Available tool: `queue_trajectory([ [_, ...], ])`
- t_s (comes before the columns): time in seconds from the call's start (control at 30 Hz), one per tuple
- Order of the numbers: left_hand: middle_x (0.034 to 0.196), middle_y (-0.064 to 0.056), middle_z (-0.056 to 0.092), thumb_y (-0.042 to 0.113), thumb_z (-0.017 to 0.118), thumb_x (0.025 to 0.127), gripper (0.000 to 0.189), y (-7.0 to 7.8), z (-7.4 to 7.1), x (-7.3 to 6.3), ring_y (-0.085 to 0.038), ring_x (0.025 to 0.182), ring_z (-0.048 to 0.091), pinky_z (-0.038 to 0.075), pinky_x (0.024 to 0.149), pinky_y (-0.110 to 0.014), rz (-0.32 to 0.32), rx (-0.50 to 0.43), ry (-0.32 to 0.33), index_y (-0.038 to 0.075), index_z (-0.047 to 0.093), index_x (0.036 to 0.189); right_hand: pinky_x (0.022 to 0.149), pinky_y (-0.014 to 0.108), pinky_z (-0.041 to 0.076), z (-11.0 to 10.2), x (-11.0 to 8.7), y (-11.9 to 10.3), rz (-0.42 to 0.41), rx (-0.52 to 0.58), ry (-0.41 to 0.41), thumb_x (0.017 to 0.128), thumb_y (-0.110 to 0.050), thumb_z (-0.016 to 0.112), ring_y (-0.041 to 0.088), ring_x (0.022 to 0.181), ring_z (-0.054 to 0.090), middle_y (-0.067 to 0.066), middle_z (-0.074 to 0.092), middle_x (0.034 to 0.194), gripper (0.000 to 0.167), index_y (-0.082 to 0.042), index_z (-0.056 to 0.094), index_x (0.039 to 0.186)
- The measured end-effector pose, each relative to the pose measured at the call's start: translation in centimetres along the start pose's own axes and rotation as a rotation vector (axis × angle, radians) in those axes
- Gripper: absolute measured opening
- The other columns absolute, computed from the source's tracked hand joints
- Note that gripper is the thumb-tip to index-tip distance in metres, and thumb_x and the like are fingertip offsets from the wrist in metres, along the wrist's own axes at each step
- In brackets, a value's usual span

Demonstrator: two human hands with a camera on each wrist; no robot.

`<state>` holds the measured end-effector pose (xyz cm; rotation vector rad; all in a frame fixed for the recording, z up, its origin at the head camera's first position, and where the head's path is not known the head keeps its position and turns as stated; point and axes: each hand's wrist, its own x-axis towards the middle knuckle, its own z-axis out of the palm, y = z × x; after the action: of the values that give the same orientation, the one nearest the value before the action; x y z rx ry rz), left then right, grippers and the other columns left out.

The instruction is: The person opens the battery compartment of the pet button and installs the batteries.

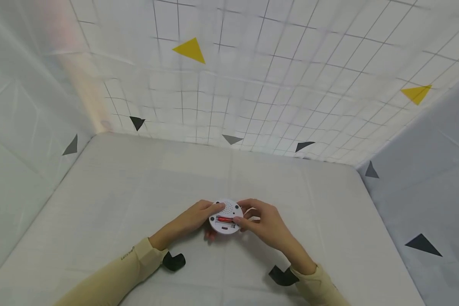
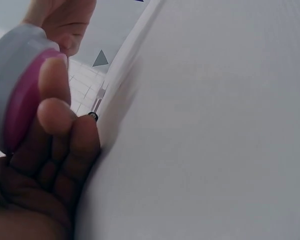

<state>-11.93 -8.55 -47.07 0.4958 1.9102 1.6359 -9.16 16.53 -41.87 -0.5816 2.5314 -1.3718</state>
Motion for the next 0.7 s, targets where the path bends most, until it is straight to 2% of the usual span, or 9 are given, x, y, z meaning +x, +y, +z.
queue_trajectory([
  [0.13, 0.067, -0.007, 0.07, 0.046, 0.044, 0.113, 0.05, -0.05, -0.1, -0.06, -0.017, 0.056, 0.062, 0.052, 0.057, -0.027, 0.005, 0.003, -0.018, 0.006, 0.074, 0.108, 0.071, 0.03, 0.062, 0.14, 0.17, 0.47, 0.016, 0.088, -0.072, 0.098, -0.025, 0.078, 0.016, 0.083, 0.077, 0.011, 0.074, 0.118, 0.043, -0.006, 0.066, 0.134],
  [0.23, 0.068, -0.008, 0.07, 0.047, 0.044, 0.112, 0.051, -0.02, -0.12, -0.11, -0.018, 0.056, 0.063, 0.052, 0.058, -0.027, 0.013, 0.008, -0.025, 0.006, 0.074, 0.108, 0.073, 0.032, 0.063, 0.25, 0.27, 0.78, 0.031, 0.124, -0.096, 0.1, -0.024, 0.076, 0.016, 0.083, 0.078, 0.013, 0.076, 0.117, 0.043, -0.004, 0.065, 0.136],
  [0.5, 0.068, -0.007, 0.071, 0.049, 0.042, 0.113, 0.05, -0.14, -0.14, -0.13, -0.017, 0.056, 0.062, 0.051, 0.058, -0.026, 0.027, 0.027, -0.023, 0.011, 0.075, 0.11, 0.076, 0.028, 0.061, 0.53, 0.29, 0.77, 0.047, 0.129, -0.083, 0.098, -0.026, 0.077, 0.015, 0.086, 0.076, 0.014, 0.074, 0.12, 0.047, -0.003, 0.064, 0.137],
  [0.7, 0.068, -0.007, 0.071, 0.048, 0.041, 0.113, 0.051, -0.1, -0.15, -0.14, -0.017, 0.055, 0.062, 0.051, 0.056, -0.026, 0.042, 0.031, -0.028, 0.011, 0.075, 0.108, 0.079, 0.025, 0.058, 0.74, 0.29, 0.72, 0.093, 0.126, -0.059, 0.096, -0.028, 0.08, 0.015, 0.089, 0.076, 0.01, 0.074, 0.121, 0.046, -0.008, 0.066, 0.135],
])
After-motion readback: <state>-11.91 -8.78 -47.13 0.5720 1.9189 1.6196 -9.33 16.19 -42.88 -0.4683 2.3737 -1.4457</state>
